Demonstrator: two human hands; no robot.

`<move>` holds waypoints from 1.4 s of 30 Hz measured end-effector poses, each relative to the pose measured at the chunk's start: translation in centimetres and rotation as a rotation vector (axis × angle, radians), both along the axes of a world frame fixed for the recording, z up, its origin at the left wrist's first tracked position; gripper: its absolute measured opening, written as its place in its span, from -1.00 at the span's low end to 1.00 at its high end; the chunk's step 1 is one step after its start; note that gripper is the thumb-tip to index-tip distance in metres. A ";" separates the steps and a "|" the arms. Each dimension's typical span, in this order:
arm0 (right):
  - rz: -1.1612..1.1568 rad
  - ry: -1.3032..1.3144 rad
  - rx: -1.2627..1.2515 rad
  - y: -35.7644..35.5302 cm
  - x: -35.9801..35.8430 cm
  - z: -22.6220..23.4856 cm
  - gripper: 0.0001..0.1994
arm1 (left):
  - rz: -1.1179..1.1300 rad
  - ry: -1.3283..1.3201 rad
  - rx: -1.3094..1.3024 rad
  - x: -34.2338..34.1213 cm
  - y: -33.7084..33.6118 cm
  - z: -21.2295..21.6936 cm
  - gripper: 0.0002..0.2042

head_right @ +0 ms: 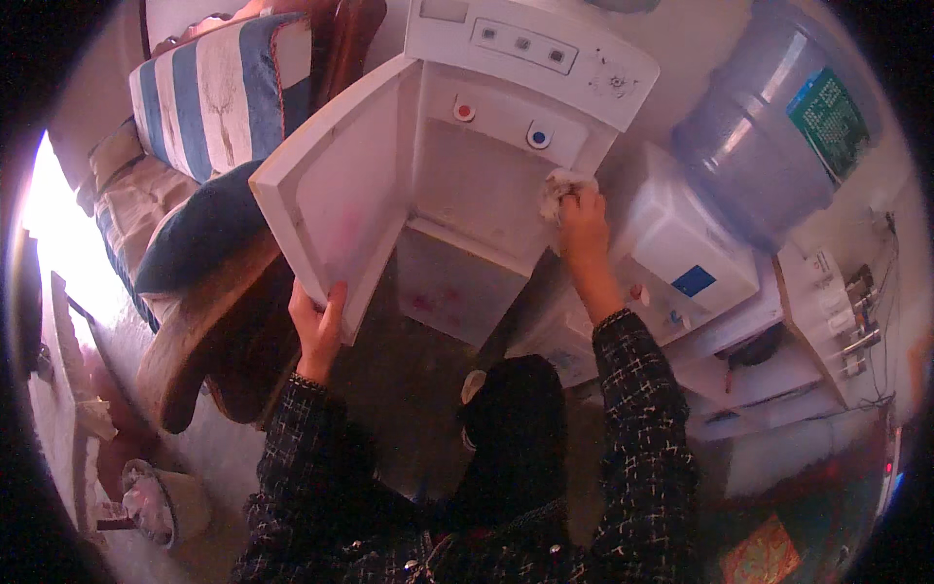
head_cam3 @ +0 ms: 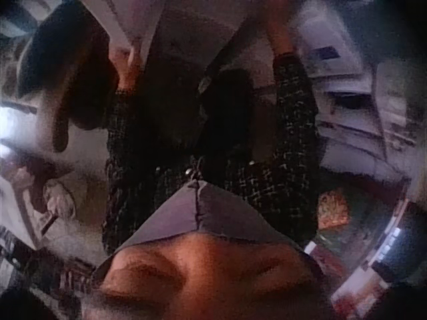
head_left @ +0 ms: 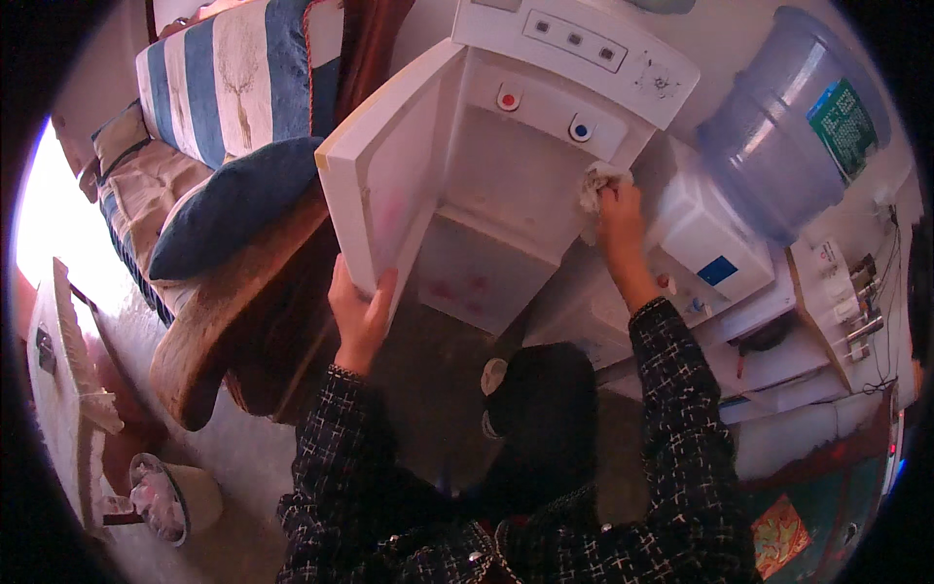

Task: The person wipes the exterior of a large water dispenser bottle with a white cloth. They then move to a white water cooler, wiping the front panel and the interior of the dispenser door. The person cleans the control buttons and the drip tray area before wiping the lower vent and closing the door.

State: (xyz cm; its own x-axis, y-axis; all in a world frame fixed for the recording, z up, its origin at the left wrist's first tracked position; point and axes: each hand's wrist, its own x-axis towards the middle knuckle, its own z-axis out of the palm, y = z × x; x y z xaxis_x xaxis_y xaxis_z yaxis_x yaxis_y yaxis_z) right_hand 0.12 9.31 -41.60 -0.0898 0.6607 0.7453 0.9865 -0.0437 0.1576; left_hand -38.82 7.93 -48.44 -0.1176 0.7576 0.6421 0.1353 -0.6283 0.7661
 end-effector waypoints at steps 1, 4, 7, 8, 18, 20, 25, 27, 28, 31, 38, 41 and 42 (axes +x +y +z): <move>0.025 0.032 -0.045 -0.2 -0.4 -1.1 -0.74 | 0.009 0.003 -0.020 -0.1 0.0 -0.1 -0.67; 0.097 0.118 -0.137 -1.0 -1.3 -4.0 -0.67 | 0.024 -0.007 -0.051 -0.2 0.0 -0.2 -0.66; 0.229 0.418 -0.219 -0.5 -1.8 -7.8 -0.56 | 0.014 -0.031 -0.037 0.2 0.1 -0.1 -0.66; 0.321 0.660 -0.292 -0.3 -2.8 -9.3 -0.53 | 0.009 -0.033 -0.034 0.3 0.2 -0.1 -0.66; 0.382 0.087 -0.258 9.5 -13.8 -14.8 -0.52 | -0.024 0.049 -0.011 1.2 0.1 -1.1 -0.52; 0.426 0.122 -0.218 11.0 -14.3 -15.9 -0.67 | -0.010 0.048 -0.007 1.2 0.2 -1.6 -0.49; 0.277 0.001 -0.385 11.6 -15.7 -16.5 -0.70 | -0.025 0.032 -0.056 0.9 -0.2 -1.7 -0.45; 0.260 -0.021 -0.348 11.2 -15.5 -16.6 -0.78 | -0.062 0.000 -0.105 0.9 -0.4 -1.9 -0.45; 0.255 0.000 -0.350 10.7 -15.1 -16.7 -0.83 | -0.053 0.044 -0.092 0.7 -0.4 -2.1 -0.46; 0.175 0.002 -0.346 8.9 -13.9 -16.6 -0.86 | -0.041 0.087 -0.078 0.3 -0.3 -2.5 -0.48; 0.042 -0.010 -0.383 4.4 -7.4 -17.0 -0.85 | -0.053 -0.043 -0.081 2.2 -0.4 -2.2 -0.54; 0.086 0.072 -0.378 2.0 -6.9 -15.3 -0.87 | -0.036 -0.049 -0.078 2.0 -0.9 -2.7 -0.54; 0.047 0.072 -0.421 1.2 -6.1 -15.0 -0.85 | -0.048 -0.065 -0.084 2.5 -0.9 -2.8 -0.52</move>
